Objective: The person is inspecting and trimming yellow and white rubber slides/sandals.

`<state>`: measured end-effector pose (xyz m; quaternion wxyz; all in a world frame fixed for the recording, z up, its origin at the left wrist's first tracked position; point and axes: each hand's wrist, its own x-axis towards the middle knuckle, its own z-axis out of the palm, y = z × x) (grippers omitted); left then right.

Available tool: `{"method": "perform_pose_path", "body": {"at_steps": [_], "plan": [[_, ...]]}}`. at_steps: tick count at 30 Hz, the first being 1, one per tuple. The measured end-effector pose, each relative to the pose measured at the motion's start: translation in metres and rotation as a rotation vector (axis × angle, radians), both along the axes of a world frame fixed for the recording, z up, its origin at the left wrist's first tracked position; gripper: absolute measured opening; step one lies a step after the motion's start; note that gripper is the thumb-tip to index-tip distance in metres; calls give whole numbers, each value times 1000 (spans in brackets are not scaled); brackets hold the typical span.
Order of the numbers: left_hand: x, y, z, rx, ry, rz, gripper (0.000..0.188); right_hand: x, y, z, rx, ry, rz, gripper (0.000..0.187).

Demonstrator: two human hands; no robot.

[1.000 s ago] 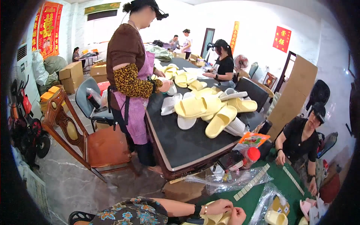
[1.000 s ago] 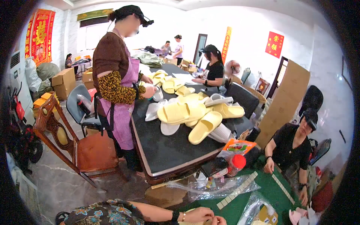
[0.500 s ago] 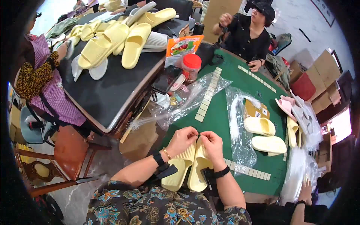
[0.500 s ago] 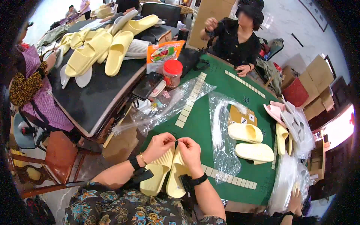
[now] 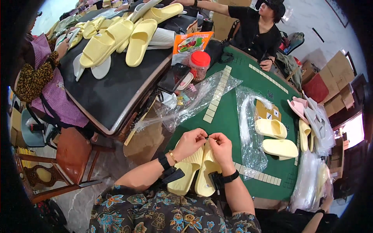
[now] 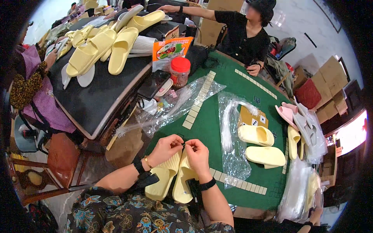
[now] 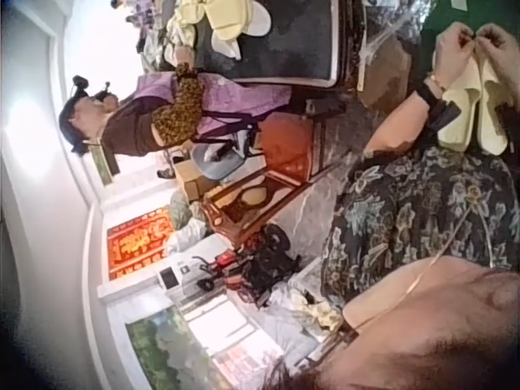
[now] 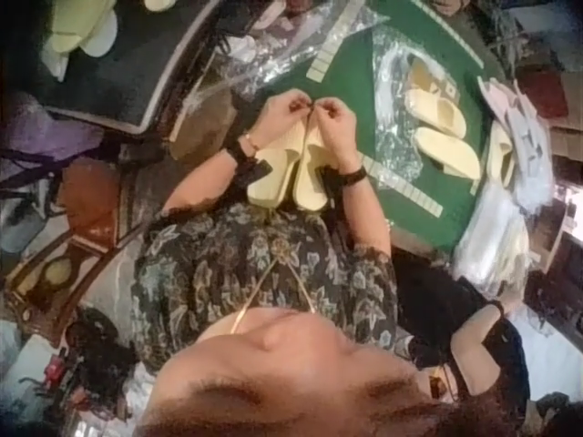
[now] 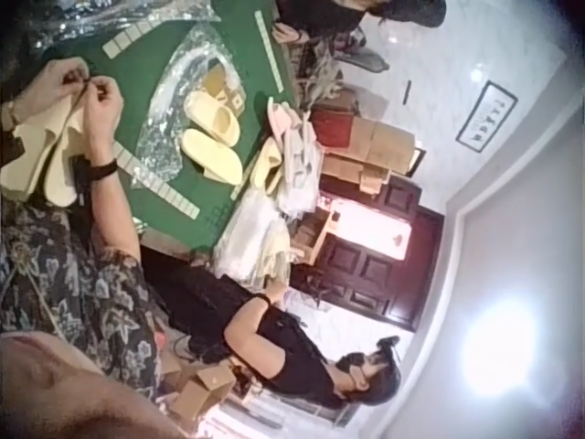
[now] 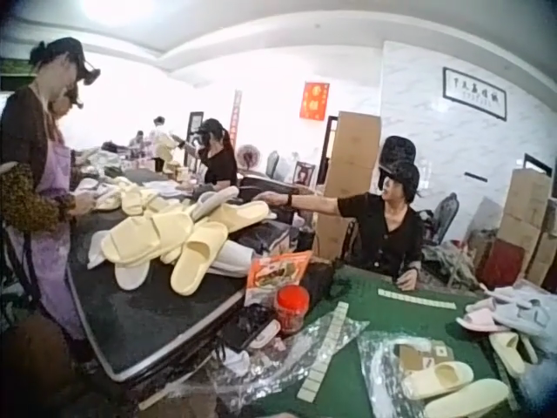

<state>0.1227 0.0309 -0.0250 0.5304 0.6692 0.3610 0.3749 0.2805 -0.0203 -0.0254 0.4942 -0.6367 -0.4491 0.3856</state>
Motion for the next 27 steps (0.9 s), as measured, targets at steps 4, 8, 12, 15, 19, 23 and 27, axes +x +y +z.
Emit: {"method": "perform_pose_path", "body": {"at_steps": [4,8,12,15,19,23,27], "plan": [[0,-1,-1,-20,28,-3,14,0,-1,0,7,-21,9,12],[0,-1,-3,6,0,-6,15,0,-2,-1,6,-62,29,17],[0,0,-4,5,-15,-8,15,2,-2,0,-4,-70,40,17],[0,-1,-4,3,-14,-10,14,1,-1,0,-12,-37,37,15],[0,-1,-2,-18,-3,-11,13,0,-1,0,6,-21,23,13],[0,-1,-1,-5,11,-9,14,2,-1,-1,21,-23,15,10],[0,-2,-2,-12,-1,-17,14,2,-1,-3,36,1,4,9]]}}
